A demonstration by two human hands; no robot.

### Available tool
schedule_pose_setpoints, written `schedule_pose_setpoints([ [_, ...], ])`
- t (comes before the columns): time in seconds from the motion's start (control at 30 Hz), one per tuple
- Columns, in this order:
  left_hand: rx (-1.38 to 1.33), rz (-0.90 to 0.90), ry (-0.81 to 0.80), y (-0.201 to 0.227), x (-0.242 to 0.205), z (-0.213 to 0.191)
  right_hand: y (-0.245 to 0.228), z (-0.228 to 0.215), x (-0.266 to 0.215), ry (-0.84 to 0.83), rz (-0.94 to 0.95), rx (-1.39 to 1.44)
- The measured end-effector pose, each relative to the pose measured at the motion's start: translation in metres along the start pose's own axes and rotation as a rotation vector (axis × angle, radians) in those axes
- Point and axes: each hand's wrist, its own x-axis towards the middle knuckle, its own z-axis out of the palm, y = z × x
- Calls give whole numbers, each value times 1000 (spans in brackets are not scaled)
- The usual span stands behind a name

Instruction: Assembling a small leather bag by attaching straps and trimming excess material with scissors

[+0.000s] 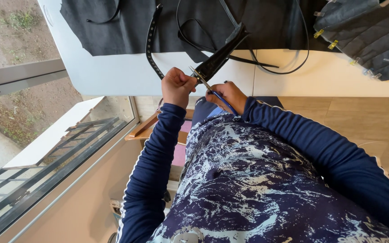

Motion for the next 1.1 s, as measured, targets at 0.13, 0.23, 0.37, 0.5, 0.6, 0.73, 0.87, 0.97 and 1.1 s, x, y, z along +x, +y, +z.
schedule_pose_setpoints([
  [0.13, 13, 0, -22, 8, -3, -3, 6, -6, 6, -48, -22, -79],
  [0.23, 14, 7, -58, 4, 3, -2, 3, -3, 7, -40, -12, -74],
  [0.37, 37, 4, -22, -1, 13, -4, 13, -4, 15, 26, -36, -183],
  [0.5, 101, 33, 13, -6, 32, -14, -2, -2, 19, 56, 5, -133],
  [0.6, 99, 28, 31, -7, 46, -33, 3, -13, 16, 84, -45, -47],
  [0.73, 298, 69, 125, 24, 63, -59, 37, -52, 2, 133, -80, 15],
  [0.87, 429, 281, 104, 75, 71, -72, 38, -81, -36, 229, -49, -58],
  [0.97, 549, 482, 105, 113, 86, -76, 41, -95, -61, 343, 76, -55],
  [1.1, 618, 624, -25, 148, 117, -90, 46, -102, -81, 460, 146, -46],
])
